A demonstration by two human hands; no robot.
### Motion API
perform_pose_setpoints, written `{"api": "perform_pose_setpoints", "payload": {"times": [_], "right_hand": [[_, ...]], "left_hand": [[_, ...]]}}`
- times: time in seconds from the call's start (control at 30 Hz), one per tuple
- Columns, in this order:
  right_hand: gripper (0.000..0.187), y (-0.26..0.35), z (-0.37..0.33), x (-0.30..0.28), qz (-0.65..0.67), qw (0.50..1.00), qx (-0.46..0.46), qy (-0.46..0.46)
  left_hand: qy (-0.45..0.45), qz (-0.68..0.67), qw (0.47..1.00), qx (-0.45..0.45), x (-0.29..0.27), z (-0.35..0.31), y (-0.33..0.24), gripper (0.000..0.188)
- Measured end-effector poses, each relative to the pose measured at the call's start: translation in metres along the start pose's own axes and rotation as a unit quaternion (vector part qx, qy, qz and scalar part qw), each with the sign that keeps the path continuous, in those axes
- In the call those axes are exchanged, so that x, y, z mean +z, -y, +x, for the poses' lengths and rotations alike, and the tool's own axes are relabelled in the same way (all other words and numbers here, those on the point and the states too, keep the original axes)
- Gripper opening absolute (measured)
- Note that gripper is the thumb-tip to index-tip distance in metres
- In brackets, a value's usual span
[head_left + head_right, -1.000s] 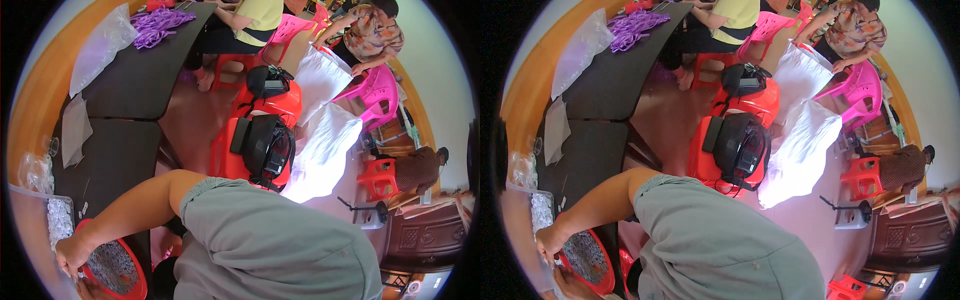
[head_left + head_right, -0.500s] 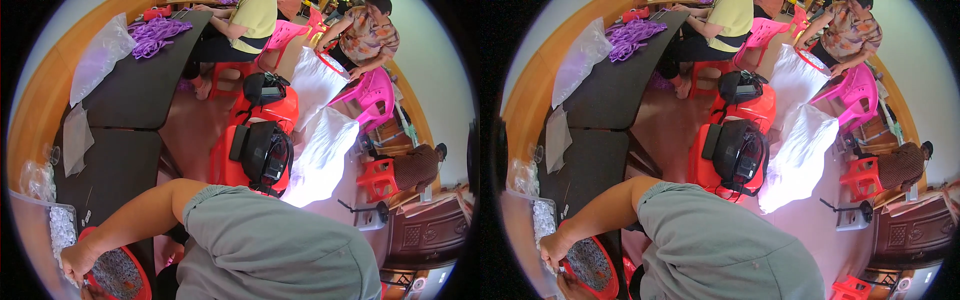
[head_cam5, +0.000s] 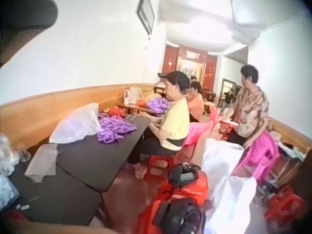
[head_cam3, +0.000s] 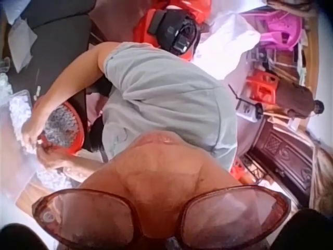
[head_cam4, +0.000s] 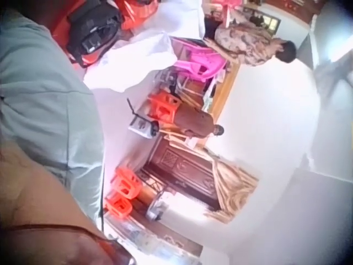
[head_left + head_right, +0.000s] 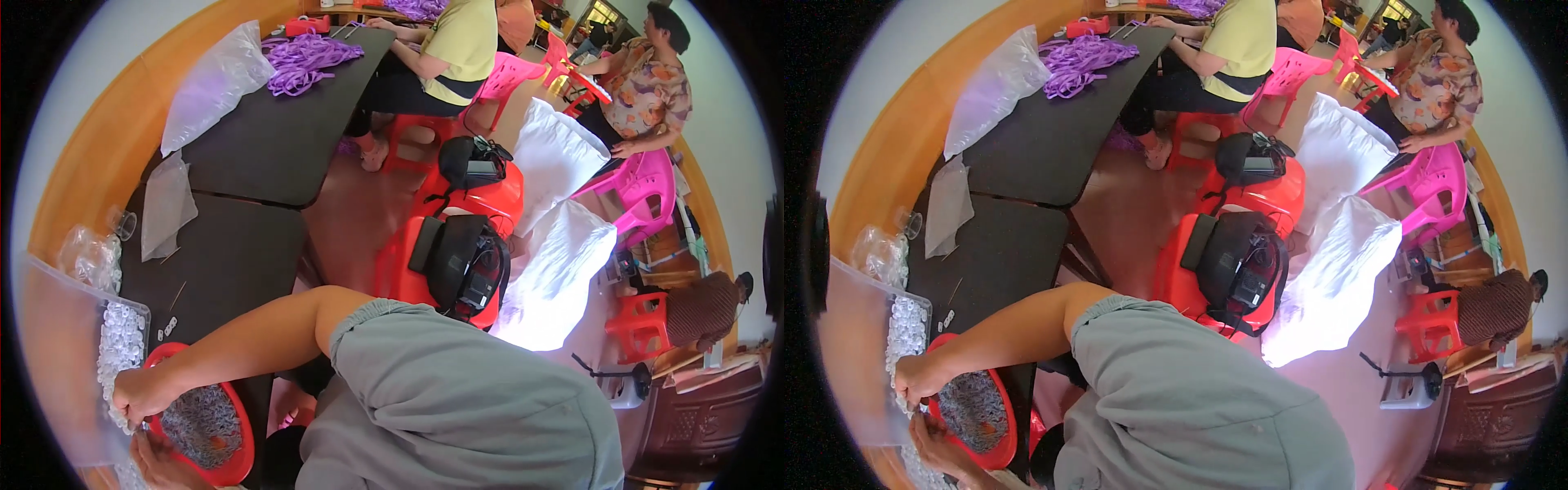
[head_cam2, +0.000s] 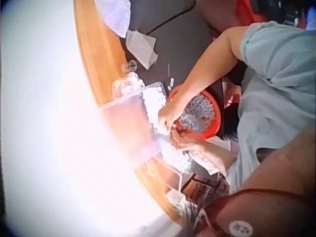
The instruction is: Sorting and manual assembly of small plastic and metal components at a workbench.
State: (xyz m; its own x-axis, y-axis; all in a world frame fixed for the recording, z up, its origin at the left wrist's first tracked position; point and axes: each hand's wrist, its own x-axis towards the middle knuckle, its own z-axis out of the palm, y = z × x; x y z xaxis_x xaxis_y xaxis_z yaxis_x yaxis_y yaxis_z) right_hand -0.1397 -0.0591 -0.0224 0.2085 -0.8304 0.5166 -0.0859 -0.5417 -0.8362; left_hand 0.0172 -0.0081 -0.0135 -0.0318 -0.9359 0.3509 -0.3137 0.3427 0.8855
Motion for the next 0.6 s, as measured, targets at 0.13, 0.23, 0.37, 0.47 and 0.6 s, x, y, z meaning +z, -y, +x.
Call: {"api": "perform_pose_setpoints", "payload": {"times": [0.13, 0.23, 0.37, 0.47, 0.6], "right_hand": [[0.02, 0.012, -0.006, -0.009, 0.023, 1.0, 0.007, 0.006], [0.02, 0.013, -0.007, -0.009, 0.055, 0.998, 0.015, 0.007], [0.018, 0.018, -0.011, -0.01, 0.084, 0.996, 0.039, 0.008], [0.017, 0.02, -0.014, -0.015, 0.112, 0.993, 0.045, 0.005], [0.017, 0.019, -0.017, -0.019, 0.126, 0.989, 0.071, 0.014]], "left_hand": [[-0.022, -0.016, 0.999, -0.03, 0.0, 0.008, 0.007, 0.025], [-0.014, -0.064, 0.997, -0.033, -0.001, 0.009, 0.014, 0.025], [-0.007, -0.129, 0.991, -0.039, 0.004, 0.004, 0.003, 0.024], [0.002, -0.093, 0.995, -0.031, 0.01, -0.001, -0.01, 0.022], [0.013, -0.086, 0.994, -0.063, 0.012, 0.001, -0.012, 0.02]]}}
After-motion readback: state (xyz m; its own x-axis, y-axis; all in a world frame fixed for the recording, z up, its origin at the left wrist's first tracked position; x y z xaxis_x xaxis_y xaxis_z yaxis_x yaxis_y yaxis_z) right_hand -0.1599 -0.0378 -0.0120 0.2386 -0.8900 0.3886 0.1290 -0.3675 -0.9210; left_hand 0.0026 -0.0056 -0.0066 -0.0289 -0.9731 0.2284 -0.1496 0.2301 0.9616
